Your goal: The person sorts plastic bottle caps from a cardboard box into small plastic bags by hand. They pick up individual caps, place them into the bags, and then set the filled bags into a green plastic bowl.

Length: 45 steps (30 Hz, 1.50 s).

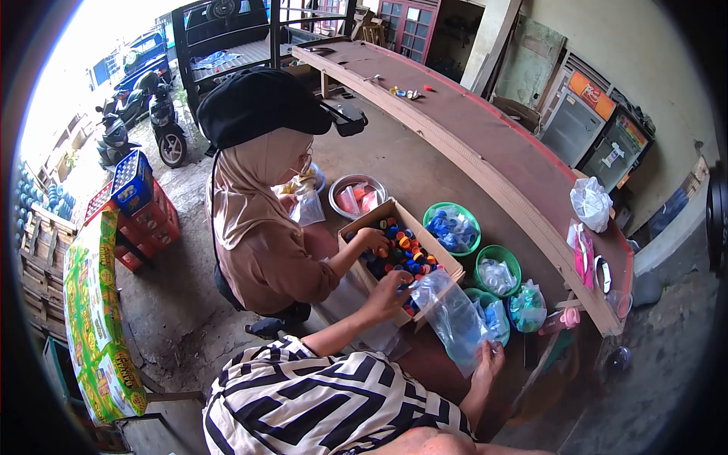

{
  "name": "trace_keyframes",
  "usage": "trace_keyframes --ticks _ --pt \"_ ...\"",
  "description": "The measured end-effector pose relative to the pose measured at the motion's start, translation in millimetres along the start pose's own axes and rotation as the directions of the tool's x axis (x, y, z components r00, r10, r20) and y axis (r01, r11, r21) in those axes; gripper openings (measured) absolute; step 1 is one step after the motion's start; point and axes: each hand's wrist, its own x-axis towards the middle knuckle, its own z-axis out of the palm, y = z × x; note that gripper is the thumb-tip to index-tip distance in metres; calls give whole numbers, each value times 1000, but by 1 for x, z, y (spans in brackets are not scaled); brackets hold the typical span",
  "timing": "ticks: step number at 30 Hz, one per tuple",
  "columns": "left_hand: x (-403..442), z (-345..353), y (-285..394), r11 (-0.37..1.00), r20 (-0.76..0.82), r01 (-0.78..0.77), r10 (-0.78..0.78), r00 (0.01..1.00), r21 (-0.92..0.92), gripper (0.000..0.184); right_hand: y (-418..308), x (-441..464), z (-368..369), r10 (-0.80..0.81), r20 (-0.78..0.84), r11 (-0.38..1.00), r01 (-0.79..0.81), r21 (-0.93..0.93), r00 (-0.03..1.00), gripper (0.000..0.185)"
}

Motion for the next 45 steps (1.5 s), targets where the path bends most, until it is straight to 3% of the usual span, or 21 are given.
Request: trace_keyframes --ticks 1,2,4,8,11,14,17,19,20,22,26,28,35,40,42,43,45 --pt "4 4 7 998 25 -37 38 999 -44 29 -5 -1 5 -29 -30 998 28 -53 999 8" --pt "5 8 15 997 94 -58 54 994 42 25 -7 -2 9 -57 -59 993 51 -109 997 9" --pt "6 24 21 973 219 -229 230 948 -30 22 -6 -2 20 -55 -73 989 44 -143 996 11" --pt "-1 52 39 958 573 -121 253 779 -258 30 -7 -8 58 -16 -133 993 1 -116 991 17" --pt "-3 61 43 964 644 -90 235 728 -251 45 1 -11 72 -5 -134 985 -18 -171 991 27" --pt "-1 65 39 963 664 -66 228 712 -260 47 22 -18 77 41 -134 986 -61 -155 990 36" --pt "4 72 30 949 704 25 215 677 -313 49 11 -28 84 36 -295 981 -90 -173 955 36" --pt "4 72 26 948 737 87 178 652 -306 50 5 -26 81 161 -155 975 -181 -127 975 34" --pt "5 70 24 949 736 98 166 657 -301 50 7 -22 79 172 -147 973 -191 -129 974 34" --pt "7 69 20 922 775 214 128 619 -323 45 1 -16 82 161 29 980 -156 -120 987 29" --pt "11 73 2 887 726 272 98 681 -374 36 -4 -11 98 213 -68 973 -218 -77 975 25" --pt "18 70 -3 907 661 156 160 733 -392 29 -8 -3 99 216 60 966 -205 -160 974 20" --pt "26 62 -16 907 542 82 173 822 -414 13 -16 11 107 224 120 961 -199 -193 967 21" --pt "34 47 -10 878 622 286 18 783 -384 12 -4 11 99 143 152 956 -96 -279 978 19" --pt "36 49 -16 934 505 100 94 858 -344 13 -3 9 94 166 113 946 -126 -300 980 17" --pt "38 46 -13 934 504 99 94 858 -343 13 -2 7 91 192 69 934 -161 -320 979 14" --pt "43 40 -5 838 656 457 -168 736 -299 13 4 4 84 173 62 904 -133 -405 983 13"
